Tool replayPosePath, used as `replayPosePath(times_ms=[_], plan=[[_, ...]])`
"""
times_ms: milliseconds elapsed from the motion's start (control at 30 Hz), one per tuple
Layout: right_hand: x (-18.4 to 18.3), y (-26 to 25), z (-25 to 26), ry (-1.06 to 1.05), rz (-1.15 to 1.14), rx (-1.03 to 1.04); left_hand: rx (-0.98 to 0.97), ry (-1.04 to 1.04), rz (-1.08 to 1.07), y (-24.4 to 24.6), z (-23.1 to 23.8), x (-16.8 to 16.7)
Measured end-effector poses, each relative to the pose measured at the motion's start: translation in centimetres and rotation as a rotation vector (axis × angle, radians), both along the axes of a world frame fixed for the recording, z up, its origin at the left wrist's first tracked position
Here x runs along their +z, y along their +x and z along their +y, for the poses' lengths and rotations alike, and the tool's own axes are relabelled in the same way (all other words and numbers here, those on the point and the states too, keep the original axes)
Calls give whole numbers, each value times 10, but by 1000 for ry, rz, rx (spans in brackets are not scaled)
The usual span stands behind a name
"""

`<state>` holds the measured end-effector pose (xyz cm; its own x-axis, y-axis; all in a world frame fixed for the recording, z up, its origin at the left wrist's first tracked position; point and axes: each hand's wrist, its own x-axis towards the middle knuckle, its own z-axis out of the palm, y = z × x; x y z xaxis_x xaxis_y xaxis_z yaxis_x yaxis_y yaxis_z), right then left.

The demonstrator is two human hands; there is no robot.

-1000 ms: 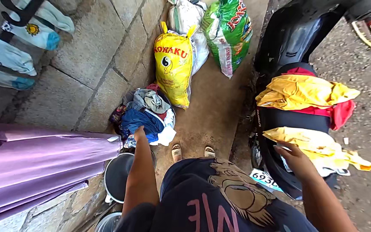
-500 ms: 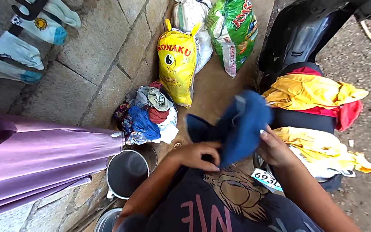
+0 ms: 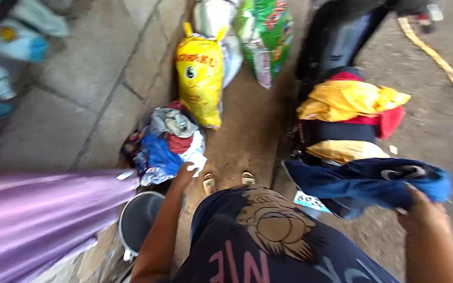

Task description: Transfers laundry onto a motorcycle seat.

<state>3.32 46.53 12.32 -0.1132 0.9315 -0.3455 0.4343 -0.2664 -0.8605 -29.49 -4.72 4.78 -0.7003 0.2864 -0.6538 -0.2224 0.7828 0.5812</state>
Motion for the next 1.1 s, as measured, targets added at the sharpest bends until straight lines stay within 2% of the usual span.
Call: replayPosePath(times_ms=[67, 133, 233, 367, 467, 533, 600, 733, 800, 867, 933, 1000, 1033, 1100], plan=[[-23, 30, 7, 18, -306, 50, 98, -117, 123, -19, -23, -39], [-49, 42, 7, -64, -585, 180, 216, -229, 155, -32, -40, -60], [-76, 24, -17, -127, -664, 269, 355, -240, 98, -40, -63, -84], [-76, -5, -41, -122, -707, 429, 413, -213, 145, -44, -66, -89], [-71, -16, -45, -106, -738, 528, 637, 72, 266, -38, -55, -63], [-67, -25, -50, -109, -670, 568, 844, 357, 222, -33, -47, -32], [-55, -44, -63, -123, -555, 633, 893, 656, 167, -28, -42, 3], [-8, -106, -110, -223, -236, 935, 619, 1208, 169, -2, -9, 73], [19, -138, -141, -215, -81, 1153, 322, 1270, 169, 16, 23, 112], [43, -166, -170, -171, 51, 1364, -1, 1221, 182, 37, 59, 142], [55, -183, -189, -131, 234, 1448, -264, 1072, 191, 61, 95, 156], [53, -194, -189, -116, 383, 1366, -504, 888, 261, 78, 124, 156], [50, -200, -182, -138, 380, 1322, -592, 810, 290, 82, 132, 154], [49, -208, -161, -254, 319, 1200, -623, 721, 287, 85, 132, 147]])
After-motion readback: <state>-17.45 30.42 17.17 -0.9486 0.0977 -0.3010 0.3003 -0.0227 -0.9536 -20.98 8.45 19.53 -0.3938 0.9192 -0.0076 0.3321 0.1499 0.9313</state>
